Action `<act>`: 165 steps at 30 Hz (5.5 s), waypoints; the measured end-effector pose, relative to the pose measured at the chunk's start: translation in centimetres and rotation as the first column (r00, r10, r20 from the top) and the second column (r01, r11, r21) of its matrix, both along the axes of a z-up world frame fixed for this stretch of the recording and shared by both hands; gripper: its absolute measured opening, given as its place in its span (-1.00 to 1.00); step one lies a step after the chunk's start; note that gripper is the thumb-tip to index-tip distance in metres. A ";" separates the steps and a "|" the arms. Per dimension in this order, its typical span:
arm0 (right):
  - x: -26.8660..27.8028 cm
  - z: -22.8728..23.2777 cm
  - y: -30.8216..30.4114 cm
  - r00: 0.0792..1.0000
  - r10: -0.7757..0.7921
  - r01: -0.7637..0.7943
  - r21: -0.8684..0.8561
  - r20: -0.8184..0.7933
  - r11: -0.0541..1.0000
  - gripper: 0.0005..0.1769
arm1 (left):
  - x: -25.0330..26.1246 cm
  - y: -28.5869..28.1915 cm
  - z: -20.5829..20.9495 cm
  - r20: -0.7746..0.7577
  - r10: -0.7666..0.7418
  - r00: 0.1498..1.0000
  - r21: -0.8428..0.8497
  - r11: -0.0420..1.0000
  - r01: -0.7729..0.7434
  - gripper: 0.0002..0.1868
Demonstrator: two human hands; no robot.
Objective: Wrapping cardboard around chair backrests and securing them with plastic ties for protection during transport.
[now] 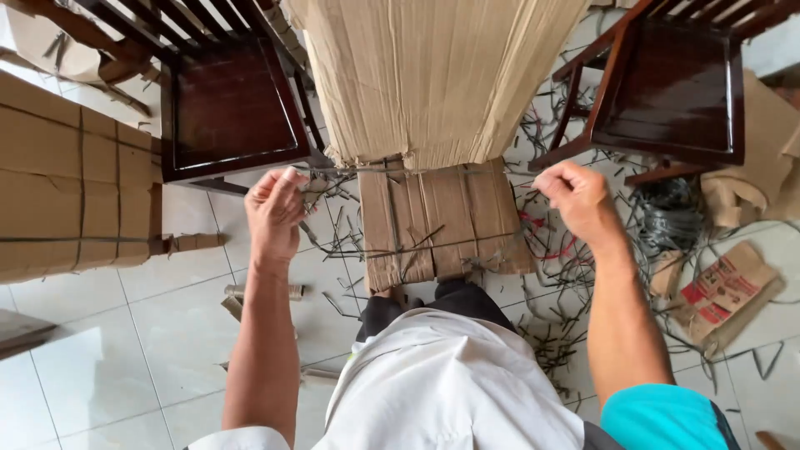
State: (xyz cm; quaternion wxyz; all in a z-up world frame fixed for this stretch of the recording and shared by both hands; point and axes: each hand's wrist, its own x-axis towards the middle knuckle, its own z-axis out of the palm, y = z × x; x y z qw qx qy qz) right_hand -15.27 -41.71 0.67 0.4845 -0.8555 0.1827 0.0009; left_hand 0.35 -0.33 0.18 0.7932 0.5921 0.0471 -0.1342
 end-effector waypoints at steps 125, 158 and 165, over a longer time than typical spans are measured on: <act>18.5 -14.7 -15.5 0.831 -0.396 0.397 -0.082 -0.391 0.914 -0.65 | 22.4 -10.9 -3.5 -0.040 0.319 0.947 0.060 0.947 -0.317 -0.86; 2.4 -15.8 -4.0 0.923 -0.343 0.377 0.233 -0.173 0.896 -0.50 | 11.5 -14.2 -14.0 0.188 0.420 0.888 0.479 0.750 -0.456 -0.68; 4.5 -14.8 -1.0 0.985 -0.169 0.168 0.075 0.014 0.983 -0.59 | 4.0 -24.0 -10.1 -0.215 0.050 0.975 0.078 0.996 -0.034 -0.66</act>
